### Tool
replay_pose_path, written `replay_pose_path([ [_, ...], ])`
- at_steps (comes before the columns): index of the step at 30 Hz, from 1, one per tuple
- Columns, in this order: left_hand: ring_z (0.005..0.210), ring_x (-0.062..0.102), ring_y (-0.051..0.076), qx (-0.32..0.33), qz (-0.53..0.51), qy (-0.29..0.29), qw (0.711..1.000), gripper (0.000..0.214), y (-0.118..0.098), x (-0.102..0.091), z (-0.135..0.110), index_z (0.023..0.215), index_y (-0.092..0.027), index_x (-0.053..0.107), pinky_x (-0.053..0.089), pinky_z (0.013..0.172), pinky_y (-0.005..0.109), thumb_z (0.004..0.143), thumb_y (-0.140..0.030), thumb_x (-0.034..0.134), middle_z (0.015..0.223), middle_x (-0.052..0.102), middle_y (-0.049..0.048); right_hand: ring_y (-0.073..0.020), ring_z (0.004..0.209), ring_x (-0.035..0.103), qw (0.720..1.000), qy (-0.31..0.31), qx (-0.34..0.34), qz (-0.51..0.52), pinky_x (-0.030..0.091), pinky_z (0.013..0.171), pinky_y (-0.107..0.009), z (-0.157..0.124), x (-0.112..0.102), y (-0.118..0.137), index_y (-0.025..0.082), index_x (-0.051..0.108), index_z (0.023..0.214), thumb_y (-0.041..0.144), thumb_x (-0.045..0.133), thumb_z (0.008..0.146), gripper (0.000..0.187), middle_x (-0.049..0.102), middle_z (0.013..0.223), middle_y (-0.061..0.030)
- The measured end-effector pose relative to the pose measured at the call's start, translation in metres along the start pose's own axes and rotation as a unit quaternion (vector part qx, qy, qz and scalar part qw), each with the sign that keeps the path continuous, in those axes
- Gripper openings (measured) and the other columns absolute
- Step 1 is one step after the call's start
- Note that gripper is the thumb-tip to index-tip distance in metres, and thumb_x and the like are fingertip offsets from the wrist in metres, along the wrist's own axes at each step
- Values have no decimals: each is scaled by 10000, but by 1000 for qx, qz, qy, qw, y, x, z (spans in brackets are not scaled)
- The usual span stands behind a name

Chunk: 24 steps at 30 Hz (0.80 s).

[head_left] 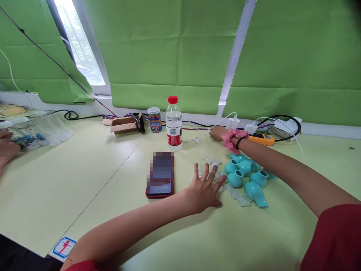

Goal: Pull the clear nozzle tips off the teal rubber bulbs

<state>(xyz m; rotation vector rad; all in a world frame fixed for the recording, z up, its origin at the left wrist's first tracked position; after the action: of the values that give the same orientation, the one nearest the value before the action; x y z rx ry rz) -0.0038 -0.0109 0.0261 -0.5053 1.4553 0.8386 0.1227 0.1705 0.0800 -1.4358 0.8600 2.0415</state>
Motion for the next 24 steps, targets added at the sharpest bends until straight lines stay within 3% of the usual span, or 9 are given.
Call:
replay_pose_path([
  [4,1238,248,359,17,26,-53,998,639,-4,6,1,1326,-183,230,224,932,608,802,-510,390,1373,251,180,-170,894,535,997,48,-31,-57,452,760,-351,-13,-11,3,145,517,1046,308,476,832,272,532,1047,-61],
  [8,1228,268,360,29,30,-94,995,636,-8,9,4,1341,-195,168,233,931,594,816,-494,369,1369,262,178,-227,868,539,991,68,-55,-106,408,719,-322,-38,-43,10,179,584,894,173,587,667,228,571,946,-73],
  [11,1245,227,358,31,-2,-126,992,608,-12,7,-3,1333,-190,160,218,945,582,830,-472,351,1386,217,171,-219,810,547,984,23,-104,-145,396,660,-300,-80,-71,34,188,557,894,144,525,634,265,559,978,-76],
  [13,1236,252,329,53,-53,-165,983,506,-15,5,-14,1290,-174,223,254,952,531,846,-379,354,1362,258,169,-191,747,545,981,-47,-121,-143,395,622,-287,-118,-80,58,197,532,865,167,502,658,211,548,980,-76],
  [16,1059,430,232,130,-199,-304,923,327,-20,0,-38,1104,-175,335,397,854,381,800,-246,432,1094,472,135,-130,645,512,972,-139,-157,-109,389,540,-251,-177,-70,91,209,470,749,162,504,702,75,535,922,-65],
  [18,956,448,221,92,-267,-395,874,367,-20,-4,-49,1074,-170,317,423,779,371,758,-238,491,985,464,119,-124,663,515,975,-121,-168,-75,407,552,-241,-207,-50,106,214,436,719,148,532,697,120,536,872,-54],
  [19,950,439,227,69,-291,-383,874,396,-21,-5,-52,1083,-155,321,427,765,373,747,-256,506,1003,453,132,-117,630,500,974,-108,-186,-66,398,523,-232,-218,-38,110,219,429,717,150,543,692,135,541,831,-44],
  [21,942,439,227,60,-318,-298,898,357,-21,-7,-53,1082,-146,372,418,771,374,765,-263,490,1027,480,134,-113,601,485,970,-104,-216,-30,385,508,-231,-231,-14,114,227,399,706,106,534,678,183,539,757,-17],
  [24,823,474,187,86,-338,-209,914,205,-21,-8,-49,1005,-147,477,412,737,336,830,-221,400,871,581,84,-119,615,501,967,-170,-186,40,403,523,-239,-233,11,112,232,333,706,66,517,660,252,505,737,-8],
])
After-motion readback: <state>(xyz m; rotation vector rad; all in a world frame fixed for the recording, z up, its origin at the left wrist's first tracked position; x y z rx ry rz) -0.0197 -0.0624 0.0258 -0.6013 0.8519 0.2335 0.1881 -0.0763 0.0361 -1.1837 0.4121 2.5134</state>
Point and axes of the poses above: each hand's wrist, its own z-axis towards the middle knuckle, its own x-axis out of the palm, y = z × x, the point moved 1 cm from there along z, towards the middle knuckle
